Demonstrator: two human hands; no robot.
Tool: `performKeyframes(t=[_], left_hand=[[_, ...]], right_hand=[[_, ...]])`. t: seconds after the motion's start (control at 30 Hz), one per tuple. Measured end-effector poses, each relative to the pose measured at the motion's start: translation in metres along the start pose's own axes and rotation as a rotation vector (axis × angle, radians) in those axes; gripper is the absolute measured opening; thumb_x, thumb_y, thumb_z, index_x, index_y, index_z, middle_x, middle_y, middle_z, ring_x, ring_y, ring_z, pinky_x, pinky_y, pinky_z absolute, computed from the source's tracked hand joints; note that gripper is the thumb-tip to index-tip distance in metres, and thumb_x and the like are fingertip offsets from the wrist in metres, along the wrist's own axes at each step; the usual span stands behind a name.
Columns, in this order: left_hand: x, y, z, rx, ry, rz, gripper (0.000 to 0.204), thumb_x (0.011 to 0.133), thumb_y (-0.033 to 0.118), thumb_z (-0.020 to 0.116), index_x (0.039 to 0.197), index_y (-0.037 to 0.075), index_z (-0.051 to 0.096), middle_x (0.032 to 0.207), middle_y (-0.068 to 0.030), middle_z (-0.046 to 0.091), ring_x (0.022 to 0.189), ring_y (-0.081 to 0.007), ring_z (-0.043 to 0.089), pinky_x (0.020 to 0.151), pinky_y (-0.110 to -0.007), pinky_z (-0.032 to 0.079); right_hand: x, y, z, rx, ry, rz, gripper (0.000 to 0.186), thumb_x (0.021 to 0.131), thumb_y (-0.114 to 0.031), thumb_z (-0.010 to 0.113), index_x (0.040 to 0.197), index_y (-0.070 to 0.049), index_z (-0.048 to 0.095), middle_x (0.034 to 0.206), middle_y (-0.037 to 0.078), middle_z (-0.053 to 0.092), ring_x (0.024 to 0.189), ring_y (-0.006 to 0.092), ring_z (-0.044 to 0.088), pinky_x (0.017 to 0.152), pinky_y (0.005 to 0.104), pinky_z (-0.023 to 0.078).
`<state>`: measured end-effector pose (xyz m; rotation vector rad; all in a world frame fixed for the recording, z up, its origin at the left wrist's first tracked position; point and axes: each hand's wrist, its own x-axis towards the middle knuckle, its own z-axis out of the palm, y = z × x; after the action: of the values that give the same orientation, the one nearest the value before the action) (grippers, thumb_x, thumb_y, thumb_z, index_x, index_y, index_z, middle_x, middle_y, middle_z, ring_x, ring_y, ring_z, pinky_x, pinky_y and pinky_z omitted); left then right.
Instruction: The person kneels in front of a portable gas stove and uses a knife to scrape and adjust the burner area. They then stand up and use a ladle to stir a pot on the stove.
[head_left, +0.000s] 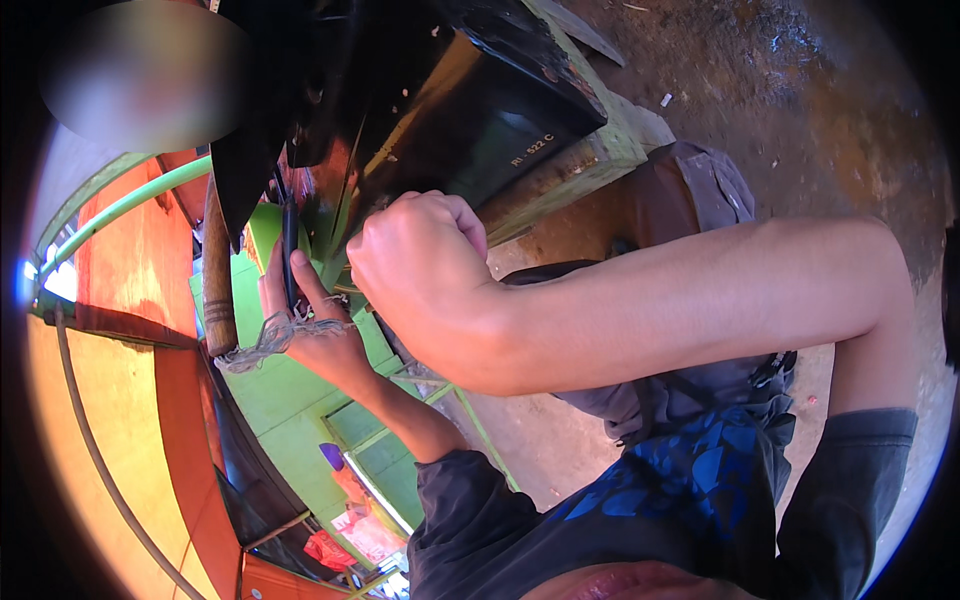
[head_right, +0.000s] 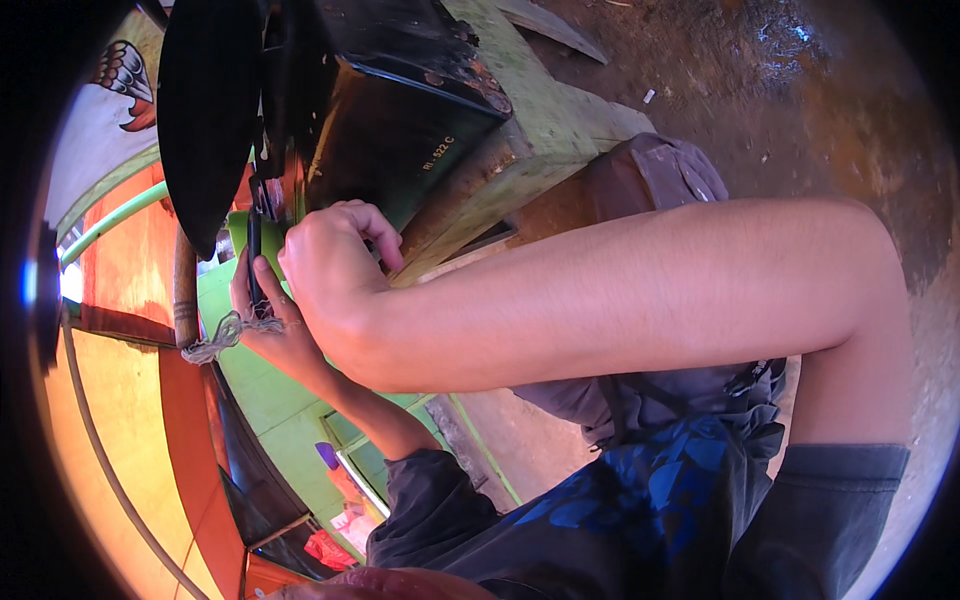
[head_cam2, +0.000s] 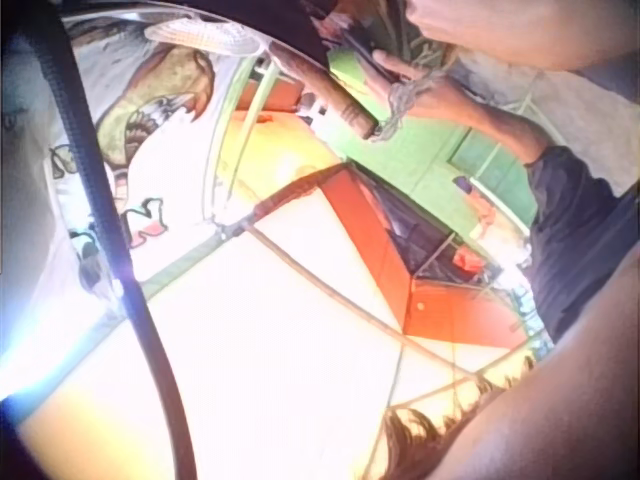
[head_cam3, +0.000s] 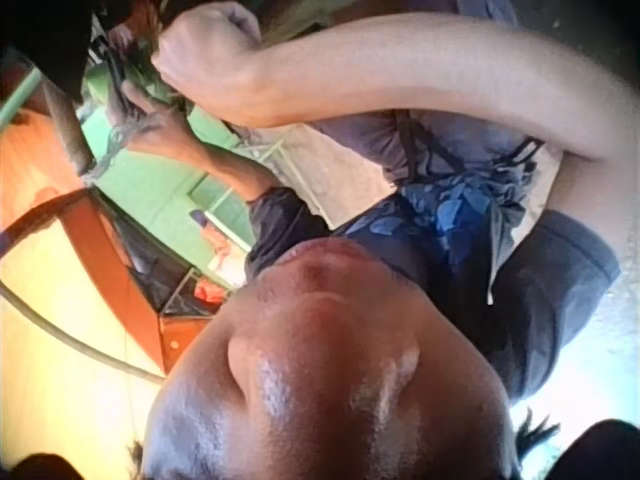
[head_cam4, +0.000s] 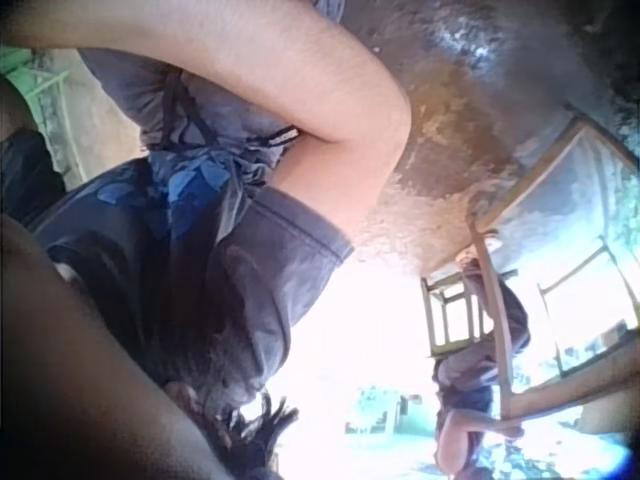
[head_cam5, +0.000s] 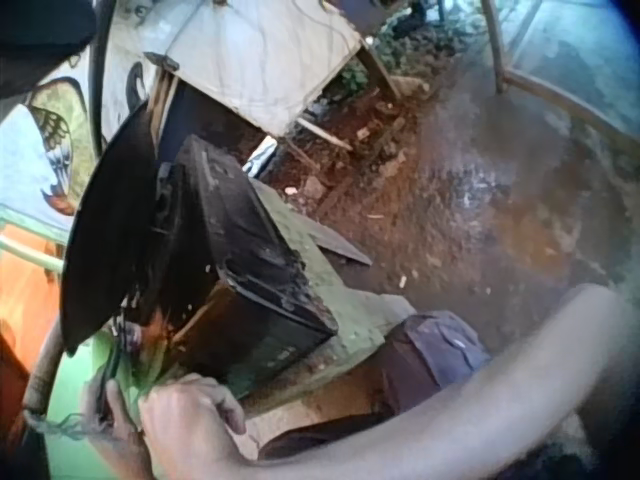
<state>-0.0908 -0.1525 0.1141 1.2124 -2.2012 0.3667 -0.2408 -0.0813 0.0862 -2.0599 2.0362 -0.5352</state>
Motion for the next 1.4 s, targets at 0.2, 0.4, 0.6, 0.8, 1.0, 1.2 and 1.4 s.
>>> performKeyframes(t=[0.2, 0.4, 0.6, 0.8, 1.0, 1.2, 1.4], left_hand=[[-0.002, -0.010, 0.004, -0.032, 0.028, 0.031, 0.027, 0.108, 0.018, 0.068, 0.125, -0.002, 0.074, 0.098, -0.0089, 0.067, 0.081, -0.0162, 0.060, 0.070, -0.032, 0.048], [-0.006, -0.009, 0.006, -0.096, 0.020, -0.072, 0.028, 0.108, 0.018, 0.067, 0.125, -0.004, 0.073, 0.100, -0.0098, 0.068, 0.084, -0.0175, 0.061, 0.073, -0.033, 0.049], [-0.005, -0.028, 0.007, -0.155, 0.050, 0.049, 0.027, 0.109, 0.016, 0.066, 0.126, -0.004, 0.073, 0.102, -0.0122, 0.069, 0.087, -0.0203, 0.064, 0.078, -0.035, 0.051], [0.001, -0.015, 0.000, -0.025, -0.003, 0.067, 0.027, 0.107, 0.015, 0.067, 0.126, -0.004, 0.073, 0.101, -0.0142, 0.070, 0.087, -0.0240, 0.065, 0.079, -0.038, 0.051], [0.004, -0.015, -0.002, -0.002, -0.016, 0.095, 0.027, 0.107, 0.014, 0.067, 0.126, -0.004, 0.073, 0.099, -0.0155, 0.071, 0.085, -0.0255, 0.065, 0.078, -0.039, 0.051], [0.004, -0.016, 0.001, -0.059, 0.002, 0.111, 0.027, 0.107, 0.015, 0.067, 0.126, -0.004, 0.073, 0.101, -0.0141, 0.071, 0.086, -0.0238, 0.065, 0.078, -0.038, 0.051], [0.001, -0.017, -0.002, -0.064, -0.015, 0.072, 0.026, 0.108, 0.015, 0.067, 0.126, -0.003, 0.074, 0.099, -0.0107, 0.069, 0.084, -0.0181, 0.064, 0.073, -0.033, 0.050]], right_hand=[[-0.003, 0.005, 0.000, -0.045, 0.016, -0.053, 0.016, 0.066, -0.020, 0.081, 0.077, -0.012, 0.074, 0.068, 0.001, 0.061, 0.061, 0.0203, 0.063, 0.039, 0.0368, 0.041], [0.004, -0.005, 0.001, -0.101, -0.013, 0.010, 0.019, 0.066, -0.018, 0.080, 0.080, -0.007, 0.074, 0.072, 0.005, 0.064, 0.061, 0.0227, 0.063, 0.042, 0.0382, 0.047], [0.008, -0.025, 0.010, -0.469, -0.015, 0.091, 0.020, 0.071, -0.015, 0.077, 0.087, -0.004, 0.075, 0.075, 0.008, 0.065, 0.063, 0.0248, 0.064, 0.044, 0.0410, 0.051], [-0.004, -0.018, 0.025, -0.581, 0.141, -0.054, 0.018, 0.074, -0.013, 0.076, 0.088, -0.003, 0.075, 0.076, 0.009, 0.065, 0.063, 0.0245, 0.064, 0.043, 0.0413, 0.051], [-0.007, -0.005, 0.034, -0.703, 0.303, -0.153, 0.016, 0.076, -0.010, 0.074, 0.090, -0.003, 0.075, 0.076, 0.009, 0.065, 0.064, 0.0242, 0.065, 0.042, 0.0417, 0.050], [-0.004, 0.012, 0.026, 0.043, 0.203, -0.120, 0.015, 0.067, -0.012, 0.080, 0.080, -0.005, 0.076, 0.079, 0.007, 0.066, 0.070, 0.0247, 0.068, 0.037, 0.0394, 0.048], [-0.006, 0.005, 0.031, 0.248, 0.206, -0.018, 0.014, 0.068, -0.015, 0.082, 0.078, -0.007, 0.077, 0.074, 0.003, 0.063, 0.068, 0.0195, 0.069, 0.041, 0.0349, 0.050]])
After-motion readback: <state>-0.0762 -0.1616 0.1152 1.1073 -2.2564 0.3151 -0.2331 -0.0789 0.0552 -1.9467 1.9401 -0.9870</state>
